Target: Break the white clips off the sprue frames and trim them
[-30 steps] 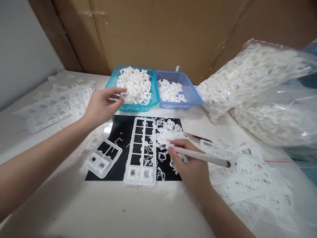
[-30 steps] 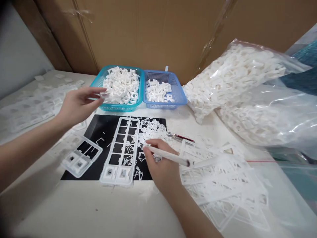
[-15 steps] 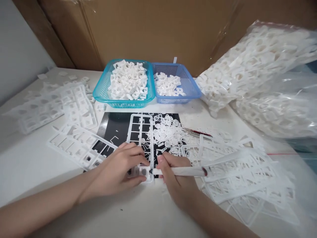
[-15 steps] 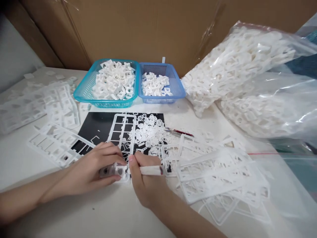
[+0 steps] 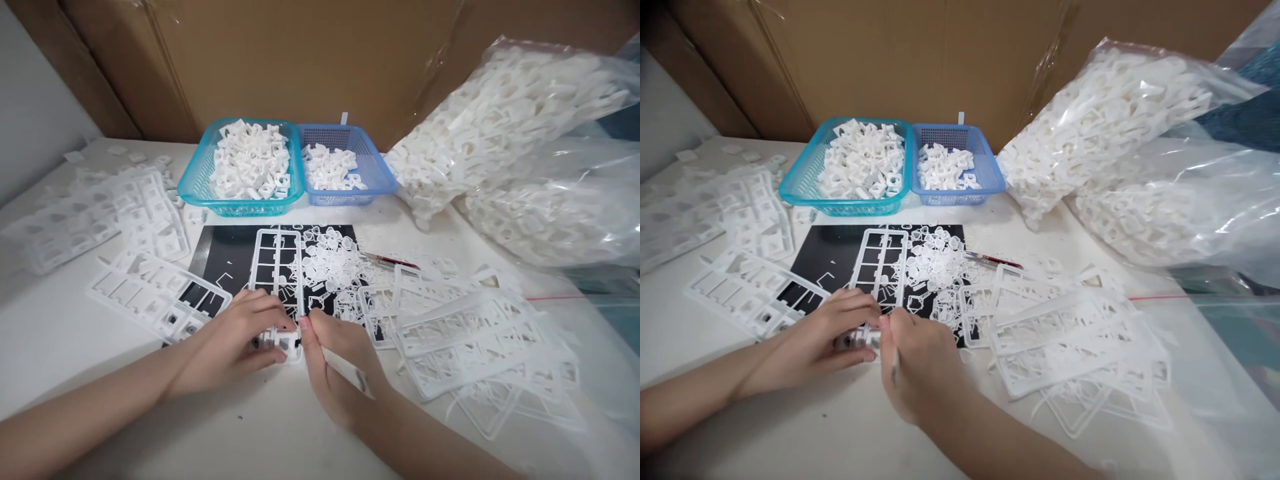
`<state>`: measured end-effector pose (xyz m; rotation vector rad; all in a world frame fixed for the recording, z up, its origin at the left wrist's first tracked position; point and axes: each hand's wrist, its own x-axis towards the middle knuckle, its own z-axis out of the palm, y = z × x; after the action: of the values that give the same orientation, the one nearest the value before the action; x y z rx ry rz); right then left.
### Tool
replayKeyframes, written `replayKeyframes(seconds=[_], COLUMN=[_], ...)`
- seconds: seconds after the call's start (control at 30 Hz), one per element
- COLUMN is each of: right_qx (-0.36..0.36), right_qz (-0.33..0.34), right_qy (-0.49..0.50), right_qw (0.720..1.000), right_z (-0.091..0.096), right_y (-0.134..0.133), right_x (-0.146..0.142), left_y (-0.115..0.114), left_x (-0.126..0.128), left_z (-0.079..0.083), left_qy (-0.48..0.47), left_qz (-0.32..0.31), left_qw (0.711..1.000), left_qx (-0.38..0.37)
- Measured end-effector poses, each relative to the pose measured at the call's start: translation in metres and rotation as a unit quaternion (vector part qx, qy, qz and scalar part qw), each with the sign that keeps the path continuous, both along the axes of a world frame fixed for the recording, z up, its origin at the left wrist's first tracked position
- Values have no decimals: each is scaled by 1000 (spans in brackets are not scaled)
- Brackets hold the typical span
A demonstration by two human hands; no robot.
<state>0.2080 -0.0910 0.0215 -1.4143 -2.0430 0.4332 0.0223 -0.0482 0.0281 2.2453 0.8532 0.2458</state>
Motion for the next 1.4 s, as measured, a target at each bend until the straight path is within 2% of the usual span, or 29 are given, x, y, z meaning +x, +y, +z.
replayKeyframes(seconds=[0.23,0.47,0.57,0.67,0.73,0.8,0.87,0.93,1.0,1.07,1.13,1.27,1.4], right_qx=[61,31,37,38,35,31,34,43,57,63,28,-118,-80], right_qz=[-2,5,1,2,3,4,7,10,22,37,50,58,50], right_qy=[-65,-51,-60,-61,-59,-66,-78,-91,-100,-99,-74,77,208], right_qw=[996,998,998,997,998,997,996,995,993,992,996,988,974], right_z=[2,4,4,4,5,5,5,4,3,3,7,27,44], right_y=[0,-1,0,1,1,0,-2,-4,-5,-5,-4,3,12], right_x=[3,5,5,4,4,5,5,4,4,4,7,21,37], left_y=[-2,-8,-5,1,5,6,4,1,0,0,0,0,-1], left_x=[0,-4,-8,-13,-16,-20,-25,-29,-33,-34,-32,-17,-1], left_z=[4,-1,1,6,11,14,15,13,10,8,7,5,6], left_qy=[-43,-86,-92,-90,-88,-86,-82,-89,-114,-138,-159,-213,-246], left_qz=[12,68,95,83,63,70,114,185,279,359,382,342,315], left_qw=[998,988,978,969,971,977,980,974,949,916,893,878,867], left_qx=[-48,-104,-163,-216,-213,-183,-140,-97,-88,-118,-175,-259,-296])
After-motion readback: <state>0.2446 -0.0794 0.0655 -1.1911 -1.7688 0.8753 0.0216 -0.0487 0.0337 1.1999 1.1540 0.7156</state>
